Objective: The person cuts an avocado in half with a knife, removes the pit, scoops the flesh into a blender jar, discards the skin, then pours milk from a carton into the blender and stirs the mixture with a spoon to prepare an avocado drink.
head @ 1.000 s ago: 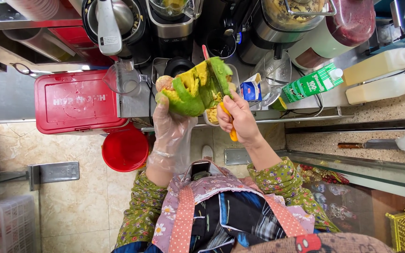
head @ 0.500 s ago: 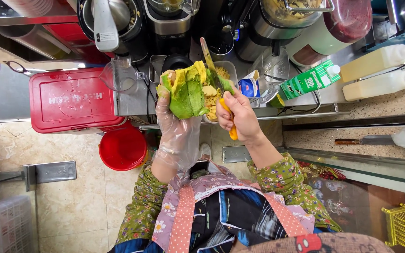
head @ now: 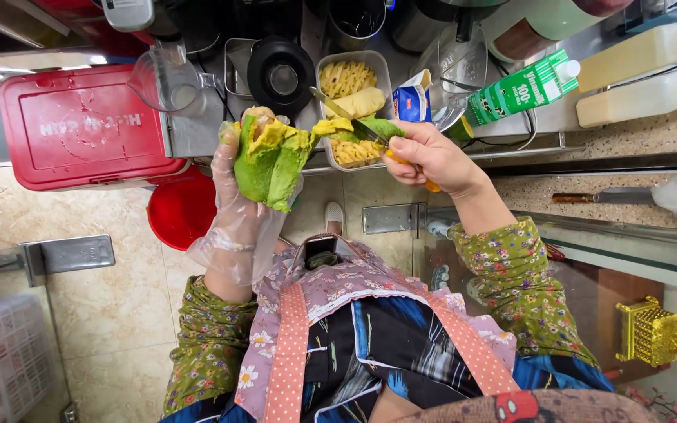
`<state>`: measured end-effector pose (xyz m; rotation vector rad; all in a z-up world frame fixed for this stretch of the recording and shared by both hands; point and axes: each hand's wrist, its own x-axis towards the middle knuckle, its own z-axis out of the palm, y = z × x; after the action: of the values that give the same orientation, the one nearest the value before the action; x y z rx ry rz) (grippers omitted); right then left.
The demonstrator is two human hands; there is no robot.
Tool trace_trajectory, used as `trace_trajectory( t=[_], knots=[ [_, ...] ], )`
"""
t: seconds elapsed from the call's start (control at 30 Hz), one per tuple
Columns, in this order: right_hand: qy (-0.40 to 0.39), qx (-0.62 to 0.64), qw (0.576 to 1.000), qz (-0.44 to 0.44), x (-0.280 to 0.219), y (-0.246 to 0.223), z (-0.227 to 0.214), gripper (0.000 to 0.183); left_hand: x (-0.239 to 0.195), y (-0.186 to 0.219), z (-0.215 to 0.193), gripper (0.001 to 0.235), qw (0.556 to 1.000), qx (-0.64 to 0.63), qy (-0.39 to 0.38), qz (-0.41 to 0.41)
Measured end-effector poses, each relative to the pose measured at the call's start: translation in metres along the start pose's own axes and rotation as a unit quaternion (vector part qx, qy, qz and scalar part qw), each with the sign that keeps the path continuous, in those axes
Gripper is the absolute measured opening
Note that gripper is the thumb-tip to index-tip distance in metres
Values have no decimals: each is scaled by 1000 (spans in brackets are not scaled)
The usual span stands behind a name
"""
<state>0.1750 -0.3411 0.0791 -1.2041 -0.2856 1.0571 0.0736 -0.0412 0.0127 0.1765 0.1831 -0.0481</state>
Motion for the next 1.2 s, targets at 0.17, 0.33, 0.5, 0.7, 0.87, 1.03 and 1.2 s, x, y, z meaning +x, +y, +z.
trace_trajectory(
  t=[0.17,0.33,0.5,0.7,0.87,1.03,1.2],
  knots=[
    [18,55,998,-5,-8,-13,-13,36,-16,15,11,46,998,-34,-45,-26],
    [52,34,997,36,4,16,-37,40,-19,14,19,49,998,-65,13,-9],
    [80,65,990,98,35,95,-62,42,-5,0,-8,52,998,-61,17,6],
    [147,119,974,122,35,173,-78,31,13,-17,-16,44,992,-123,6,0],
    [244,19,968,63,20,159,-37,46,29,-35,-6,40,984,-171,19,46],
    [254,-178,940,-145,5,110,43,70,51,-54,17,40,974,-211,47,75],
    [151,-329,891,-275,18,70,97,70,51,-68,37,51,981,-177,-65,40]
  ],
)
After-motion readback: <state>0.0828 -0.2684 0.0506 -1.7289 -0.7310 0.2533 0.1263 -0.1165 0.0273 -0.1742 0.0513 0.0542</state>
